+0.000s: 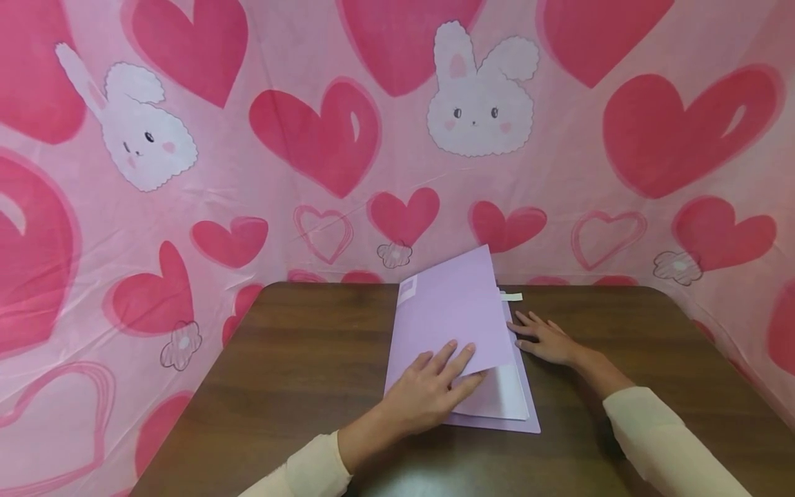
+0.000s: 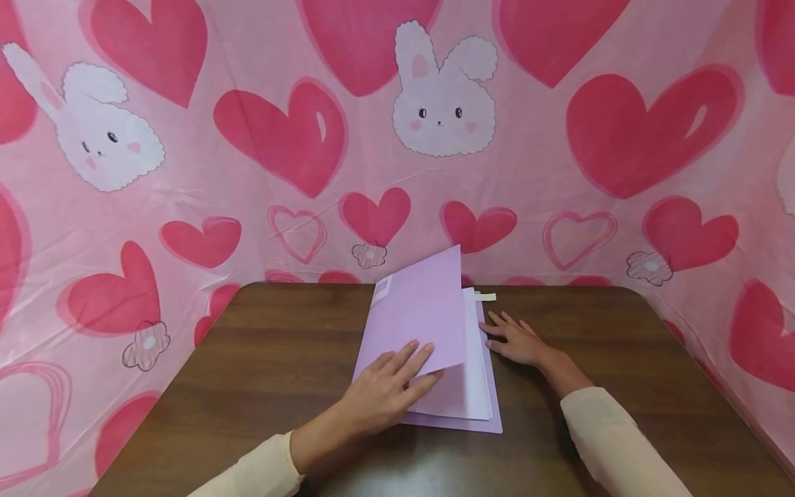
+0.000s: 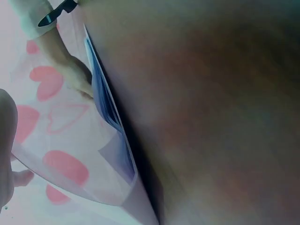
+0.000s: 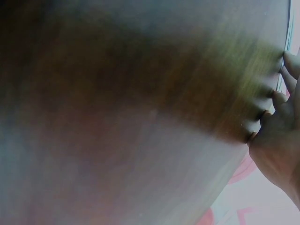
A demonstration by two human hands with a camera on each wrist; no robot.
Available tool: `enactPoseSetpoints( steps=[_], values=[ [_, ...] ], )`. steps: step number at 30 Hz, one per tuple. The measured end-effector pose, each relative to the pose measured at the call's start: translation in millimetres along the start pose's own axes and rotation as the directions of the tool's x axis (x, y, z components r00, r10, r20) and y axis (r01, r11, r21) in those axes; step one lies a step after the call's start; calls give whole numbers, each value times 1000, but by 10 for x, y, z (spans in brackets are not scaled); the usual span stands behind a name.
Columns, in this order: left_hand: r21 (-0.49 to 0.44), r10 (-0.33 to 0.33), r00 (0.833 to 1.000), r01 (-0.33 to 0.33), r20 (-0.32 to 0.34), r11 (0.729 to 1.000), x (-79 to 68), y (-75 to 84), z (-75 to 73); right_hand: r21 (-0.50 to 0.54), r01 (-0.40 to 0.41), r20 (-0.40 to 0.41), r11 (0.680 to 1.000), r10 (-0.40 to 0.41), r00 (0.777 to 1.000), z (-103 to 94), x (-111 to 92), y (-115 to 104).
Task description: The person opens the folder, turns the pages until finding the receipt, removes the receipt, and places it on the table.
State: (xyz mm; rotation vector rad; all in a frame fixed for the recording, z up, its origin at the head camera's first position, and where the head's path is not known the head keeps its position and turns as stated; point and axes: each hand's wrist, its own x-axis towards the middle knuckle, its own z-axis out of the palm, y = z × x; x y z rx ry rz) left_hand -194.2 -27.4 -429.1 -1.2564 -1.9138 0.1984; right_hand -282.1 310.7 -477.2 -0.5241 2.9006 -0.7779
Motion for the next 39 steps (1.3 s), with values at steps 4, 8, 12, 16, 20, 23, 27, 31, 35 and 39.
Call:
enactPoseSetpoints(
  steps=[4,8,12,16,20,23,27,31,35,39],
  values=[
    [84,8,998,-3,-65,996,32,1,14,7,-13,8,1000,13,1000,9,12,0],
    [140,-2,994,18,-114,990,67,-35,10,11,-13,15,1000,12,1000,18,24,2],
    [161,-30,986,56,-162,985,105,-127,-34,18,1,17,1000,-1,1000,10,34,11],
    [179,-60,975,99,-212,979,124,-241,-111,17,6,28,1000,-6,1000,5,53,15],
    [203,-101,954,162,-281,966,115,-364,-178,19,-4,41,1000,4,999,4,84,11],
    [212,-134,923,221,-360,952,110,-466,-217,15,-12,41,1000,12,999,-1,102,7],
    [234,-186,889,303,-418,924,44,-588,-284,9,-27,42,1000,27,999,-18,111,-28],
    [262,-249,868,384,-430,886,-76,-695,-350,12,-46,51,999,46,998,-46,107,-55],
    [284,-299,841,452,-450,846,-190,-809,-402,13,-41,52,999,41,998,-53,134,-46],
    [304,-335,820,503,-464,809,-282,-908,-461,8,-24,50,1000,23,999,-38,173,-20]
  ],
)
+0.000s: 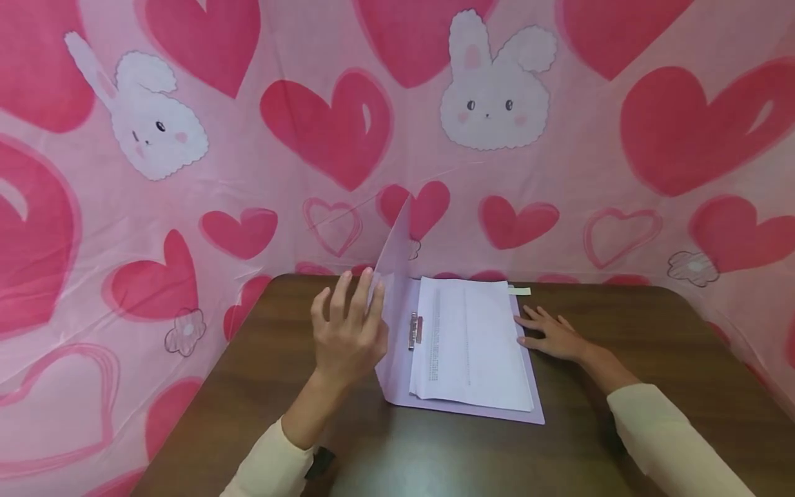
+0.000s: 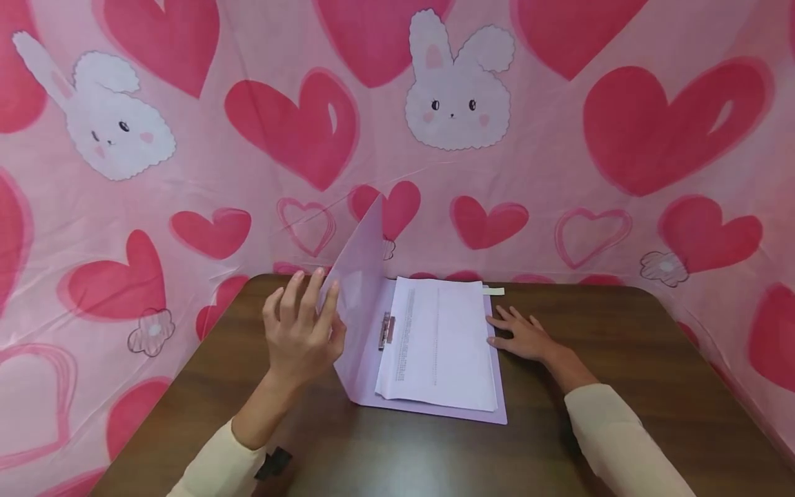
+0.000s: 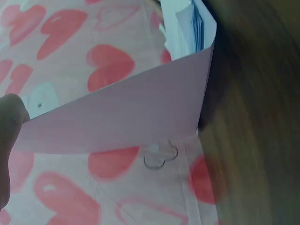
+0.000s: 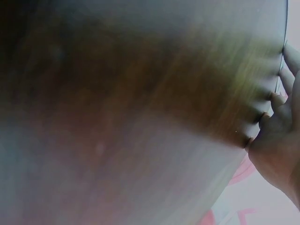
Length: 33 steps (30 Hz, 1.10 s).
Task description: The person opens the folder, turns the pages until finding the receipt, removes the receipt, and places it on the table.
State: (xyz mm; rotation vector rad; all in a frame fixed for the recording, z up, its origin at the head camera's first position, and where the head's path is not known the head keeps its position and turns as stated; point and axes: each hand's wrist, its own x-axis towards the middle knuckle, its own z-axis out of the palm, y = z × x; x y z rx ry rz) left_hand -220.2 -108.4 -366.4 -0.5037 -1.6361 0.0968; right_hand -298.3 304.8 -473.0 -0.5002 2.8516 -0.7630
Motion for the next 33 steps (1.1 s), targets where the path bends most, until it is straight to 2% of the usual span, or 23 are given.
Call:
enactPoseSetpoints(
  steps=[5,11,14,17,19,20,24,25,27,30,33],
  values=[
    [21,-69,998,69,9,997,-1,-135,-29,-7,5,-6,1000,-5,1000,9,13,48],
    [71,-137,983,129,126,989,1,-229,-78,-23,-12,-23,1000,11,1000,-7,-68,79],
    [129,-179,962,154,207,980,-11,-270,-125,-15,-4,-21,1000,4,1000,-14,-74,58],
    [188,-223,926,171,305,967,-39,-314,-189,2,11,-13,1000,-11,1000,-12,-37,9],
    [210,-254,885,184,389,960,-56,-332,-227,5,14,-9,1000,-14,1000,-2,-15,-7],
    [222,-270,859,189,435,957,-63,-336,-242,3,13,-8,1000,-13,1000,4,-12,-3],
    [284,-339,729,204,595,937,-75,-355,-288,-10,6,-8,1000,-6,1000,28,23,30],
    [300,-353,699,205,622,932,-81,-361,-290,-10,6,-8,1000,-6,1000,29,30,40],
    [319,-372,649,205,663,926,-98,-370,-287,-10,3,-8,1000,-3,1000,29,47,59],
    [313,-374,597,210,709,926,-156,-376,-261,0,2,-8,1000,-2,1000,15,54,80],
    [266,-347,547,224,762,937,-250,-370,-218,5,2,-7,1000,-2,1000,0,54,86]
  ],
)
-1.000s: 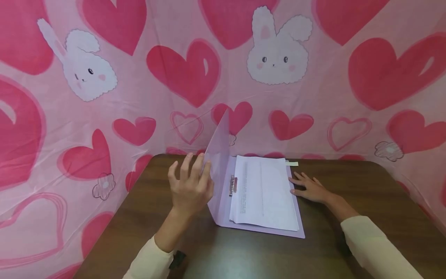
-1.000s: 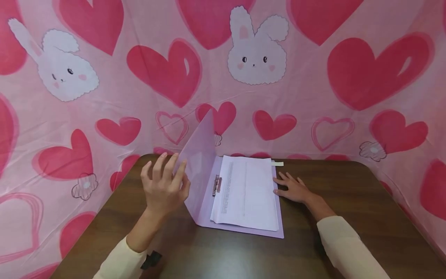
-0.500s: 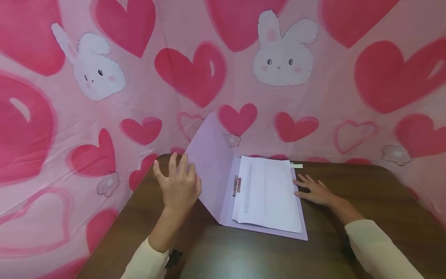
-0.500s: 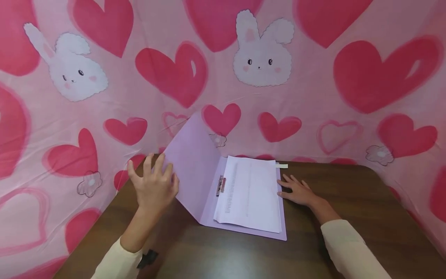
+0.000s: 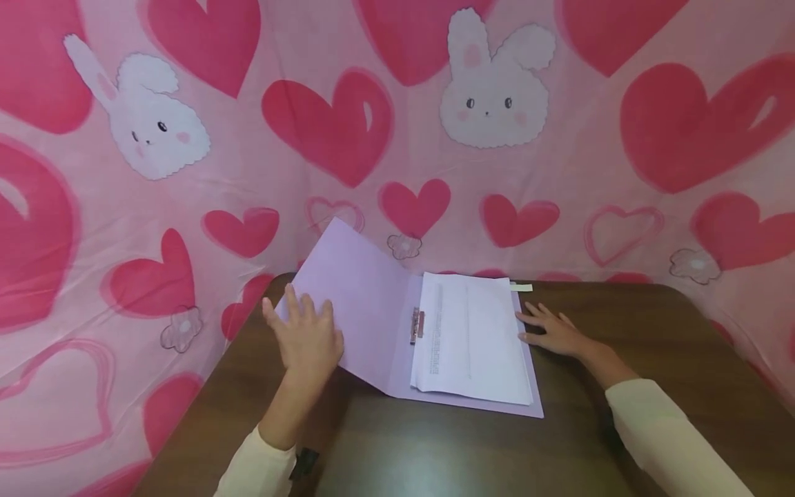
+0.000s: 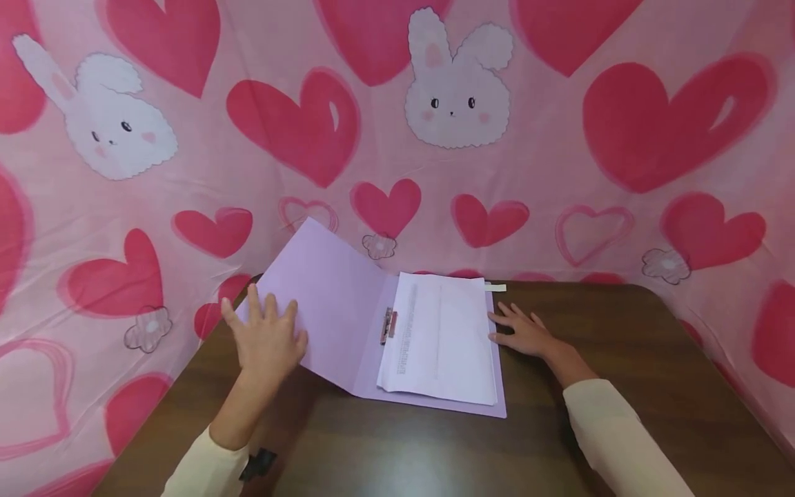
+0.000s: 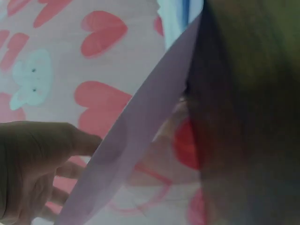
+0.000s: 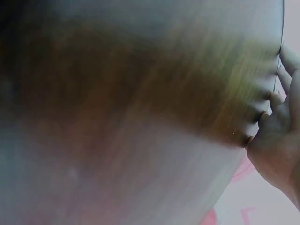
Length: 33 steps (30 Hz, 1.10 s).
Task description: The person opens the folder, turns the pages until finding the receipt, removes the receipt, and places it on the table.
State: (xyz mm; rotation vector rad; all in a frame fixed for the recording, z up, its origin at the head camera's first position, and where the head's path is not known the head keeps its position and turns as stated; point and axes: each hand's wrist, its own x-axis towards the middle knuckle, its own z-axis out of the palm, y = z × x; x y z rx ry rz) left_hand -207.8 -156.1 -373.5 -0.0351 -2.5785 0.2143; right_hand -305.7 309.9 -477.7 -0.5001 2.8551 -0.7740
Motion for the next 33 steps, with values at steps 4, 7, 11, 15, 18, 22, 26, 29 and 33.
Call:
enactPoseSetpoints(
  steps=[4,7,11,15,18,22,26,29,33],
  values=[
    [-104,71,990,-58,125,993,-15,13,191,2,2,1,1000,-2,1000,-15,-4,2],
    [-195,136,967,-94,214,976,-14,31,352,0,0,6,1000,0,1000,-20,-6,-2],
    [-311,221,926,-122,307,943,-17,82,531,11,-4,14,1000,4,1000,-22,-9,-13],
    [-432,308,879,-133,365,892,-68,174,671,14,-7,16,1000,7,1000,-24,-10,-28],
    [-526,384,841,-144,381,838,-107,269,731,7,-5,13,1000,4,1000,-20,0,-20],
    [-619,479,789,-165,384,768,-134,425,752,4,-2,11,1000,2,1000,-15,13,-3],
    [-645,521,757,-176,394,744,-145,575,759,1,-2,3,1000,2,1000,-22,16,-3],
    [-652,532,740,-169,412,739,-151,665,749,2,-9,5,1000,9,1000,-26,8,-7],
    [-653,537,724,-158,433,740,-156,752,734,7,-6,12,1000,6,1000,-29,-8,-14]
  ],
)
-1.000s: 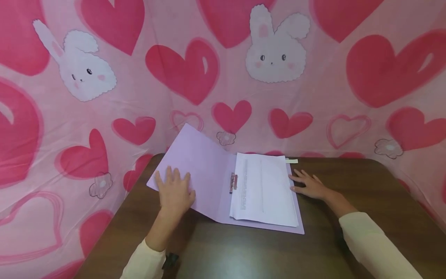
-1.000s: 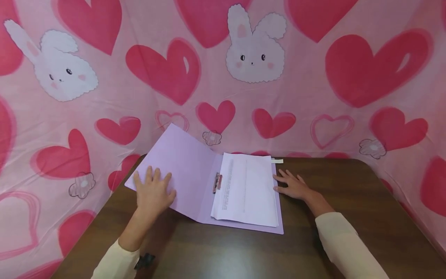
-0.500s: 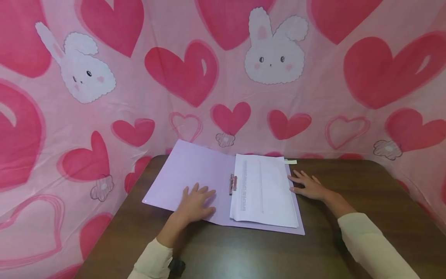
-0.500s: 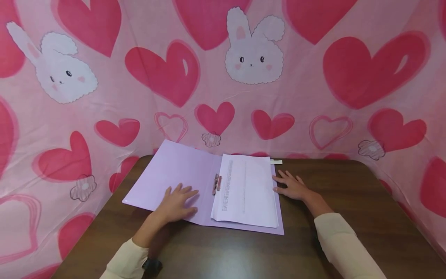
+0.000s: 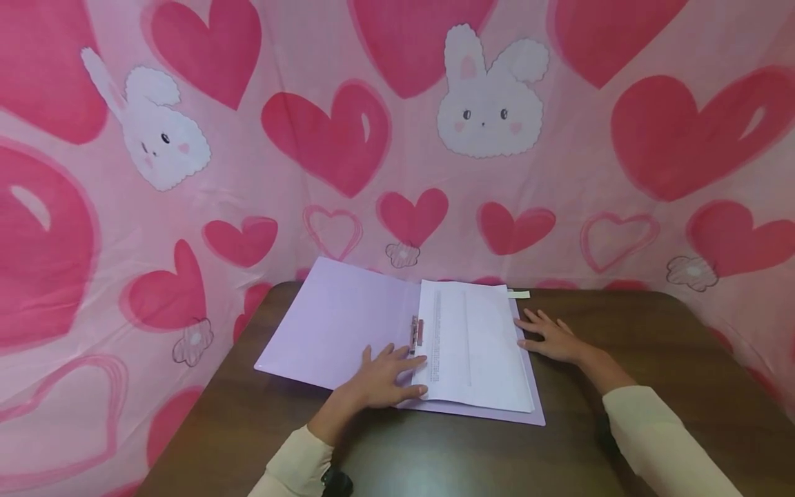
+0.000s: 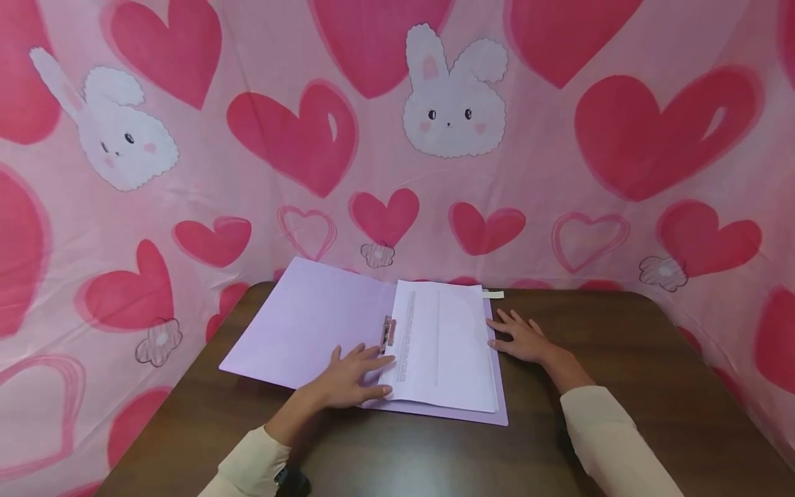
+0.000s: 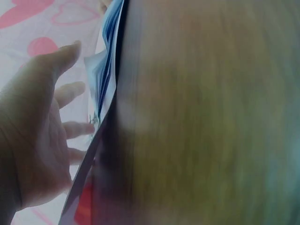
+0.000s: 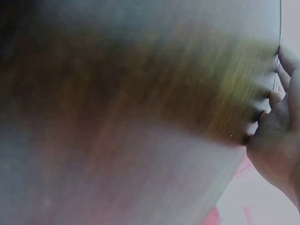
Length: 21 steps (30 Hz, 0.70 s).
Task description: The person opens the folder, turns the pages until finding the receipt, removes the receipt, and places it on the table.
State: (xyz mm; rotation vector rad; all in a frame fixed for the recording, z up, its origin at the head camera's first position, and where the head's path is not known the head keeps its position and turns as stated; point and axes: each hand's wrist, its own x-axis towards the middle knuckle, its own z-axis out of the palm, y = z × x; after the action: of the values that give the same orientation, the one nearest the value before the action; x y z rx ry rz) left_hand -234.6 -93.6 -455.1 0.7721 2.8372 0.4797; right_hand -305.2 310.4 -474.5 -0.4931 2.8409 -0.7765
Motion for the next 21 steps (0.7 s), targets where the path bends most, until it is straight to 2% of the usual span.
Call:
enactPoseSetpoints(
  steps=[10,21],
  values=[
    [55,-63,998,61,31,997,44,69,108,17,11,3,1000,-11,1000,26,-7,-5],
    [82,-56,998,53,35,995,57,86,139,47,20,-4,999,-20,1000,-9,45,31]
  ],
)
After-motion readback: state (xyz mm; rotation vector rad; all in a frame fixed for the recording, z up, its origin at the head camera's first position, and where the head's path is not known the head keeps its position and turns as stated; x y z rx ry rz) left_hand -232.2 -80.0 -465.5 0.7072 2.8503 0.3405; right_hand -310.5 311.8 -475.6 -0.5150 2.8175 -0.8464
